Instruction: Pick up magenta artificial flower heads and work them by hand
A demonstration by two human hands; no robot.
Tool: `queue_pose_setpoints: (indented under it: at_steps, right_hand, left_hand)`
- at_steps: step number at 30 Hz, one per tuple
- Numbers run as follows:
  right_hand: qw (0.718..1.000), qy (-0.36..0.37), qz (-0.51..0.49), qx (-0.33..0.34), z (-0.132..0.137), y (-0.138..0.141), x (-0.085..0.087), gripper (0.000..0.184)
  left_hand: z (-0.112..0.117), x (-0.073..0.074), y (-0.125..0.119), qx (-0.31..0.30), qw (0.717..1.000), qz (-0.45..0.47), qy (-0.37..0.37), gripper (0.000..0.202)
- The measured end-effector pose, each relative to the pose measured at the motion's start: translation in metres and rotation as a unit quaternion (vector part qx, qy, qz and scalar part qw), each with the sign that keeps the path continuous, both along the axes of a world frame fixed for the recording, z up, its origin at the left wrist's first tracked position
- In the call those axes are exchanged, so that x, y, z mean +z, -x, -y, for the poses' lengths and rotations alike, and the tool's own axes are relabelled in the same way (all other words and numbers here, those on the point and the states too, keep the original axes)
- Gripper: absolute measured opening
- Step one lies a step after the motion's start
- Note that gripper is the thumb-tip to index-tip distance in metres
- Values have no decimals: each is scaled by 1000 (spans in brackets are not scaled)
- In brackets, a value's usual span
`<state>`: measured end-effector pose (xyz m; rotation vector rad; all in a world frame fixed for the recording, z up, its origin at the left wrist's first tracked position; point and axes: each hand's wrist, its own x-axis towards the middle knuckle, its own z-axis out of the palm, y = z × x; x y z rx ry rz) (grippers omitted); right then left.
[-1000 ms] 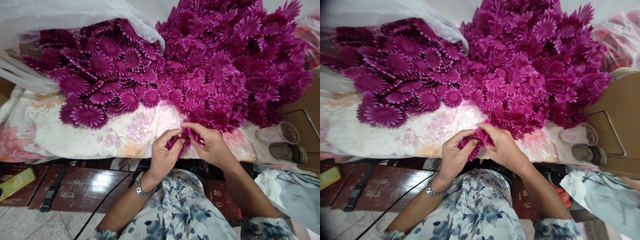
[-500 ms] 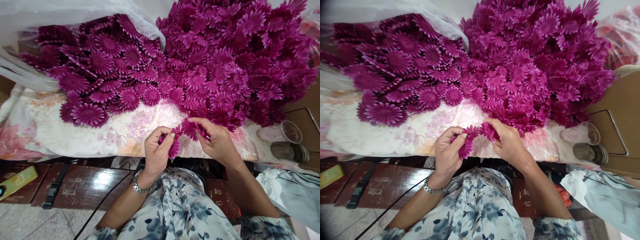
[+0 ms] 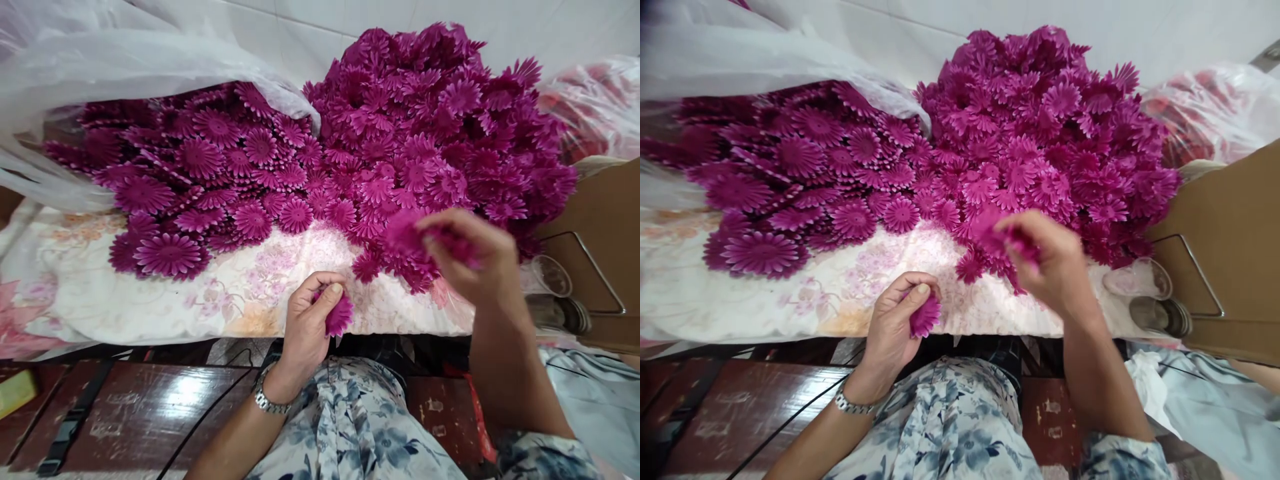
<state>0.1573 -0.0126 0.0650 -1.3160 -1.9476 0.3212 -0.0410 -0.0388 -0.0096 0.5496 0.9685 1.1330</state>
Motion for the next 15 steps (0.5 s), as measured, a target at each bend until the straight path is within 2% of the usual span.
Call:
queue_pose_setpoints:
  at_steps: [1, 2, 3, 5, 6, 8, 11, 13, 15]
  right_hand:
    - [995, -54, 49, -73, -10, -11, 9, 19]
    - [976, -89, 114, -162, -19, -22, 17, 22]
    - [950, -89, 181, -237, -27, -32, 25, 33]
    - [907, -56, 279, -311, -37, -46, 34, 63]
    - [892, -44, 311, -325, -39, -50, 36, 72]
    - [880, -54, 344, -323, -38, -51, 34, 70]
    - [882, -119, 348, -294, -31, -40, 23, 42]
    - [898, -129, 350, -235, -32, -27, 14, 29]
    - [906, -96, 375, -171, -38, -16, 6, 26]
  left_hand:
    - [0, 1, 0, 3, 1000, 0, 6, 22]
    - [0, 1, -1, 4, 1000, 0, 11, 24]
    - [0, 2, -1, 2, 1000, 1, 16, 25]
    - [1, 2, -1, -3, 1000, 1, 26, 27]
    - [1, 2, -1, -5, 1000, 1, 30, 27]
    - [2, 2, 0, -6, 999, 2, 35, 27]
    - [3, 0, -1, -16, 999, 4, 36, 25]
    - [3, 0, -2, -24, 999, 4, 32, 24]
    - [4, 0, -3, -27, 999, 0, 29, 23]
